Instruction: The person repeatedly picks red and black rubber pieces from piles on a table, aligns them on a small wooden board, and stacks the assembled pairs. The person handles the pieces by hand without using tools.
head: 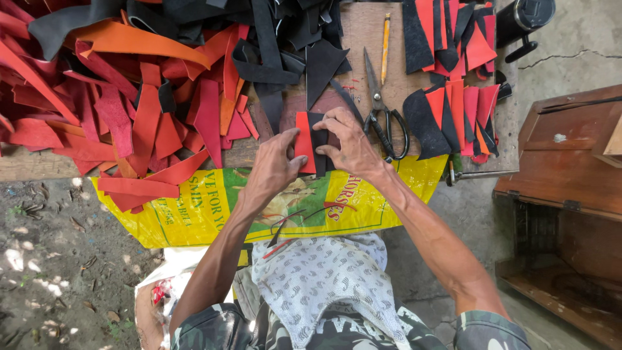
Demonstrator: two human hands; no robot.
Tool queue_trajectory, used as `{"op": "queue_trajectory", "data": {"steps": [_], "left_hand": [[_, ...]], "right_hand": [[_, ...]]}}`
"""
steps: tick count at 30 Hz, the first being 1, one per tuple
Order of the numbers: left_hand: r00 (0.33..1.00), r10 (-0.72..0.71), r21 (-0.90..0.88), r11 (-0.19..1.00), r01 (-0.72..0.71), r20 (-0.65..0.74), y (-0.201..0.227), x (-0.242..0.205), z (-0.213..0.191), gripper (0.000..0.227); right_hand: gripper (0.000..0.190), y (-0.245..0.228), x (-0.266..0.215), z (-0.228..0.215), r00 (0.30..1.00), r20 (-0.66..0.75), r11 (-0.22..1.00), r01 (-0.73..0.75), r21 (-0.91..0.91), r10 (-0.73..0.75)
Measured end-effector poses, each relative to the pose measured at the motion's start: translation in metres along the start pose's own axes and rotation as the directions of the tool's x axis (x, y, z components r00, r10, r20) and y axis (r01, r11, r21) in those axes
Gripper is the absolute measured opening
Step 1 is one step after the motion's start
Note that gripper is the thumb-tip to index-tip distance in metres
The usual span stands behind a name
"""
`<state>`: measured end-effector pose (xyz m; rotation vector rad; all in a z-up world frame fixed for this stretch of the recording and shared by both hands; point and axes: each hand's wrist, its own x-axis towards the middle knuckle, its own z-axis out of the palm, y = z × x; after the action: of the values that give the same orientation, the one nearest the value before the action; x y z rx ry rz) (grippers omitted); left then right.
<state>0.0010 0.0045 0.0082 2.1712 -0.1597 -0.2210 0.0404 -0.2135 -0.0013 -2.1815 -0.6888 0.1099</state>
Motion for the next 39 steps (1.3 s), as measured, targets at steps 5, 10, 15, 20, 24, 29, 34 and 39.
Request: {"op": "queue_trajectory", "data": {"steps": [5, 10, 15, 20, 24, 29, 34, 39], "left_hand": [[0.998, 0.059, 0.09, 0.994, -0.057, -0.028, 0.0, -0.002, 0.008, 0.06], [0.997, 0.001, 0.101, 0.995, -0.009, 0.074, 0.003, 0.001, -0.001, 0.066], [0.994, -0.009, 0.122, 0.993, -0.005, 0.112, 0.007, 0.005, -0.003, 0.068], [1.0, 0.021, 0.089, 0.996, -0.023, 0.022, 0.008, 0.001, 0.005, 0.066], [1.0, 0.01, 0.05, 0.999, -0.009, -0.024, 0.007, 0.0, 0.007, 0.063], [0.999, -0.008, 0.039, 0.999, 0.01, -0.049, 0.008, 0.002, 0.003, 0.057], [0.998, -0.035, -0.129, 0.991, 0.027, -0.058, 0.002, 0.002, 0.004, 0.048], [0.994, -0.017, -0.189, 0.982, -0.003, -0.107, -0.003, 0.009, 0.008, 0.034]], "right_hand": [[0.053, -0.007, 0.001, -0.004, 1.0, 0.009, 1.0, -0.008, 0.025, 0.007], [0.061, -0.011, 0.001, -0.009, 0.999, 0.046, 1.0, 0.009, -0.012, -0.008], [0.076, -0.015, -0.007, -0.012, 0.996, 0.092, 1.0, -0.004, -0.002, 0.004], [0.076, -0.016, -0.01, -0.008, 0.998, 0.062, 1.0, -0.015, 0.019, 0.013], [0.073, -0.019, -0.016, 0.005, 0.999, -0.002, 0.999, -0.045, -0.03, 0.045], [0.059, -0.03, -0.021, 0.037, 0.941, -0.27, 0.976, -0.17, 0.137, 0.202], [0.054, -0.033, -0.018, 0.046, 0.843, -0.372, 0.915, -0.305, 0.264, 0.388], [0.055, -0.041, -0.01, 0.047, 0.828, -0.407, 0.874, -0.187, 0.448, 0.385]]}}
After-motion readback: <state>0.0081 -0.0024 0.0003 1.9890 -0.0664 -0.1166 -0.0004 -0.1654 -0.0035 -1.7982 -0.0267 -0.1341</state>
